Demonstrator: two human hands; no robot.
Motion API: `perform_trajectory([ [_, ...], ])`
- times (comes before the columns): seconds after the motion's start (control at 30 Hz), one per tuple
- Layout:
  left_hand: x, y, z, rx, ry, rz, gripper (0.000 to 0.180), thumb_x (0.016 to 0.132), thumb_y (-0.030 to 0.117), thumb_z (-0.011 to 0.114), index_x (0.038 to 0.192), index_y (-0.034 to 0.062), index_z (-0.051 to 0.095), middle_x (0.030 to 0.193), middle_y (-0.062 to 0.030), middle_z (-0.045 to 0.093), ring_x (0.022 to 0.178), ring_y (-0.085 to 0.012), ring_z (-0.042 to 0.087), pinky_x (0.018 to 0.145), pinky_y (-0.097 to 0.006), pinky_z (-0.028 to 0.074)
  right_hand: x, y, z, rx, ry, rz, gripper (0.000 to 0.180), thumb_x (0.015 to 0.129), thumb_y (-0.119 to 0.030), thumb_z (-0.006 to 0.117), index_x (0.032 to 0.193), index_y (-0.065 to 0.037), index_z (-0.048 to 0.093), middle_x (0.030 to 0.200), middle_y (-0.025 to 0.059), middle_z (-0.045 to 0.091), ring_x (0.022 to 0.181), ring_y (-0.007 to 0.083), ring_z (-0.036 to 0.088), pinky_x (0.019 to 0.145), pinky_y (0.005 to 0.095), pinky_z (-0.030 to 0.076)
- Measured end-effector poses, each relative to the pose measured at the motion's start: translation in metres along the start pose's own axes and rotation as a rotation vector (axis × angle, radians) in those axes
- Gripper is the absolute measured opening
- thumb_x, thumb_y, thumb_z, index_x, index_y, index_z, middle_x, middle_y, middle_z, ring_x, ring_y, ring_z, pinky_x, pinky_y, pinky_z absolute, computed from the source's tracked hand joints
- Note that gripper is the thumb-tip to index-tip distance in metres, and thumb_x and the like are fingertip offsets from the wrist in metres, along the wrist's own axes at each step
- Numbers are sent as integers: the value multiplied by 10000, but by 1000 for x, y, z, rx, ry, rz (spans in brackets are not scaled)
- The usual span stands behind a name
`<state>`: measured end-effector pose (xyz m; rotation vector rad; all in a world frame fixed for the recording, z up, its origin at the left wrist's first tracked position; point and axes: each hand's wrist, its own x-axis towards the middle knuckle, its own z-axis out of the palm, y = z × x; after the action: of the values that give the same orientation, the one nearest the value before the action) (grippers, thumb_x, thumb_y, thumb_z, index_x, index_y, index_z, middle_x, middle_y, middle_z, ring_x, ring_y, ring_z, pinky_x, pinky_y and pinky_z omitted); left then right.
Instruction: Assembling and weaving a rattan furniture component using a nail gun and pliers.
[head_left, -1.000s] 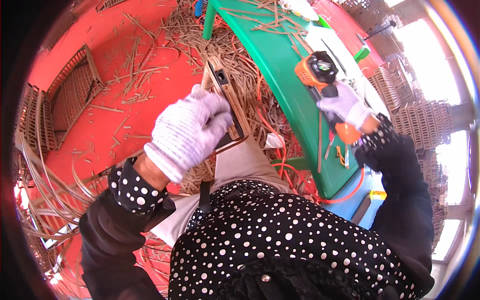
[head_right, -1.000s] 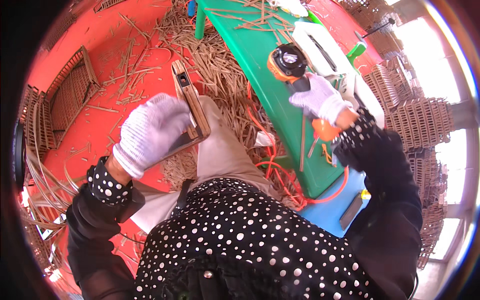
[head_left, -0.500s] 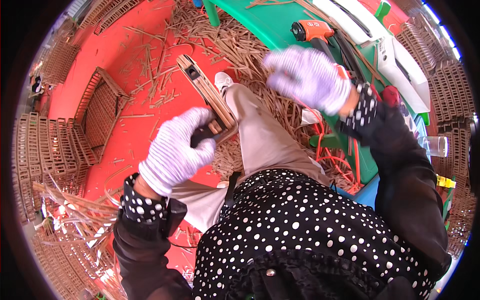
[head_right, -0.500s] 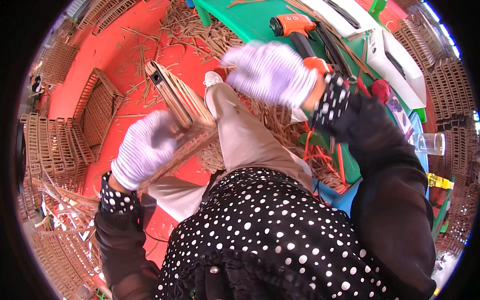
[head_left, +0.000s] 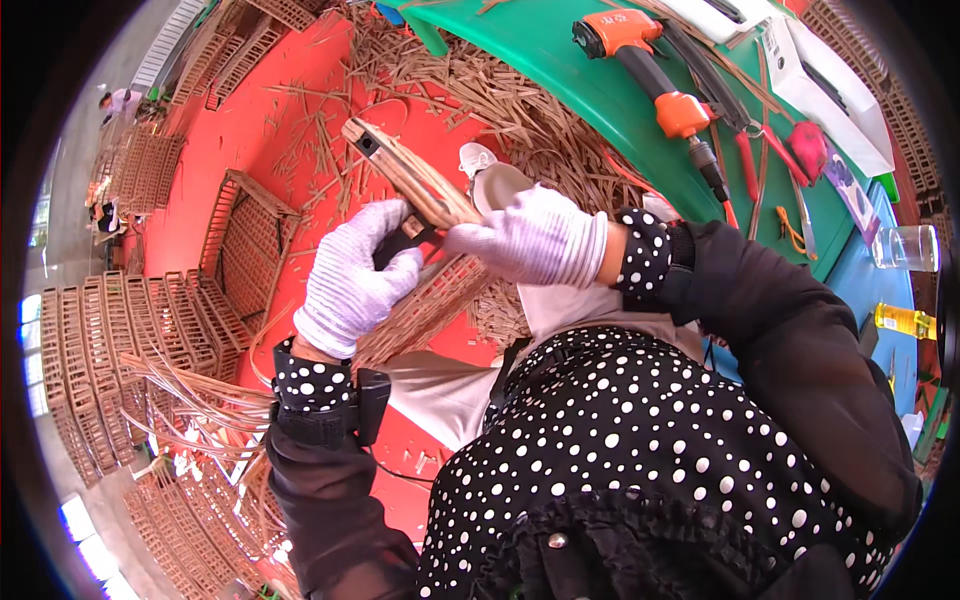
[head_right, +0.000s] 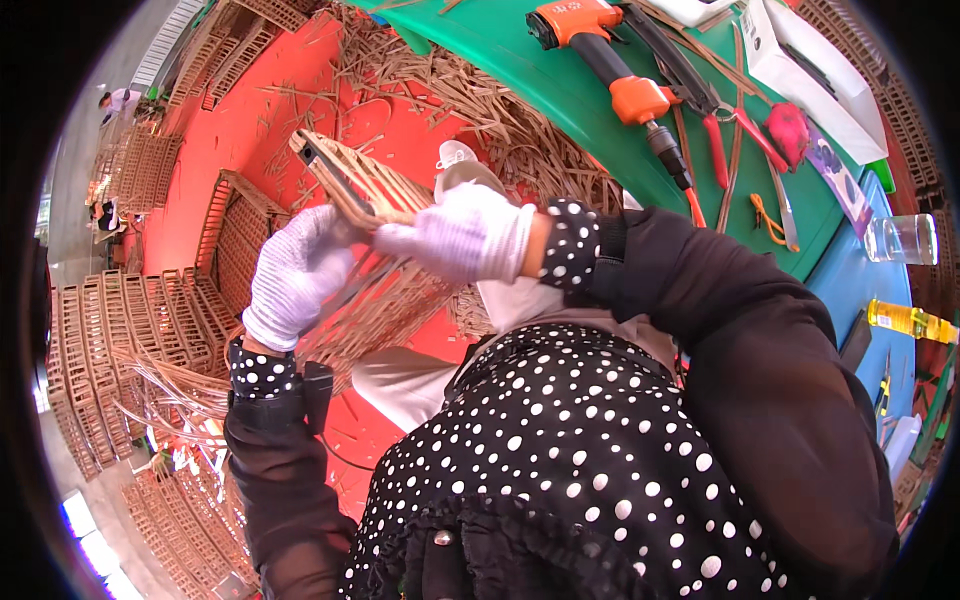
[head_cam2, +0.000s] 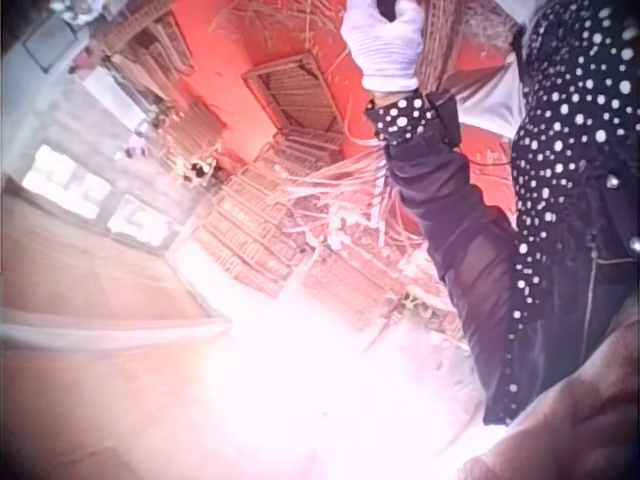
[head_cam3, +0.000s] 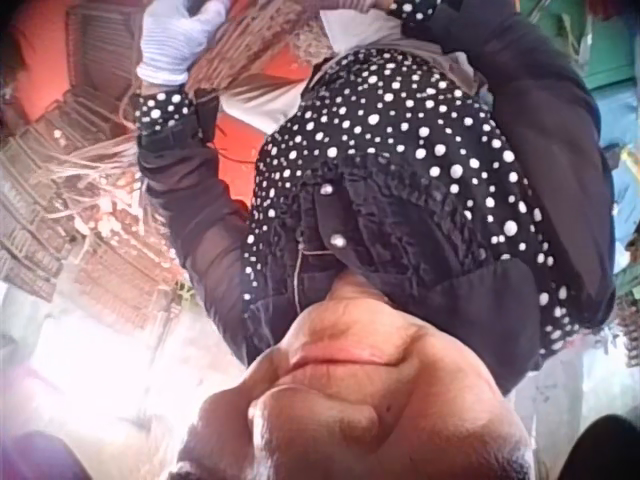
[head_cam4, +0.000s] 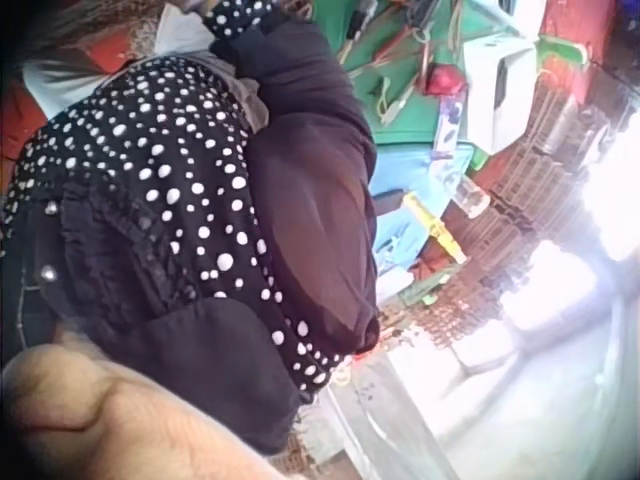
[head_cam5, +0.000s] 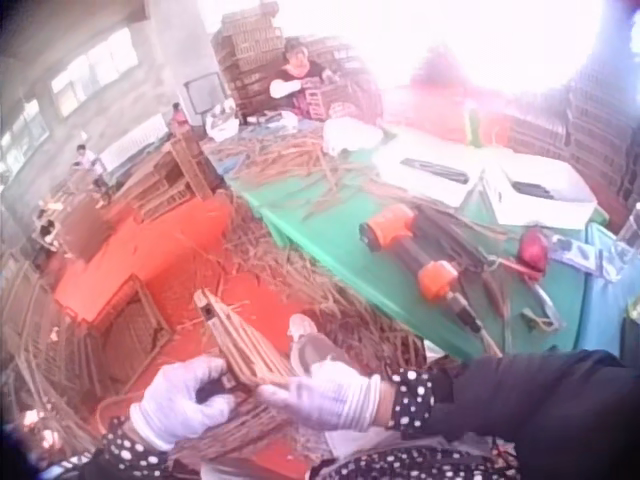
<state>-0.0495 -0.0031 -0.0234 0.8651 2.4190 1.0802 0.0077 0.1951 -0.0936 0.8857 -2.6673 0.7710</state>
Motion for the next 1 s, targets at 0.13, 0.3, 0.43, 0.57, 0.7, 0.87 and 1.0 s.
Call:
perform_trajectory([
  [0.13,11,10,-8,9,-43,-42,331,755,15,572,1083,-16,545,947,-80,620,845,-108,575,773,-262,468,-14,21,37,199,111,-30,461,728,-69,555,1165,-201,489,642,53,566,526,256,580,434,339,456],
  [0.3,14,2,-20,-323,-217,-210,389,741,96,619,1103,-9,525,1026,-43,584,923,-99,542,829,-256,441,-16,-8,29,646,103,175,477,771,-67,548,1233,-154,467,643,83,560,557,212,596,514,316,473],
  [0.43,14,8,-24,-467,-362,-430,451,693,61,627,1117,-26,501,985,-63,587,887,-113,567,753,-254,473,-22,-29,20,831,137,317,457,780,-84,557,1227,-133,470,695,110,569,567,201,597,541,312,478],
  [0.57,16,10,-20,-560,-386,-373,471,671,77,646,1109,-15,501,901,-55,598,764,-101,577,687,-229,474,-11,-52,-10,1386,-38,695,468,809,-184,615,1209,-12,444,676,79,578,486,146,559,433,263,435],
  [0.7,7,3,-19,-476,-263,-295,441,687,64,628,1098,-37,503,907,-75,611,772,-131,600,699,-250,486,15,-54,-10,1523,-31,839,298,839,-277,616,939,-6,540,566,-3,495,402,81,477,370,223,410],
  [0.87,-16,1,3,416,138,136,370,749,187,653,1065,18,560,915,-189,625,819,-314,628,711,-359,505,-11,-31,-29,1652,-287,762,229,812,-277,653,769,-59,596,658,-22,546,521,66,506,434,239,441],
  [1.0,-22,15,18,641,195,57,357,751,318,656,983,62,562,851,-145,626,773,-324,620,641,-392,496,-23,-34,-42,861,41,129,228,792,-247,677,897,-47,646,952,44,579,892,172,559,798,292,442],
])
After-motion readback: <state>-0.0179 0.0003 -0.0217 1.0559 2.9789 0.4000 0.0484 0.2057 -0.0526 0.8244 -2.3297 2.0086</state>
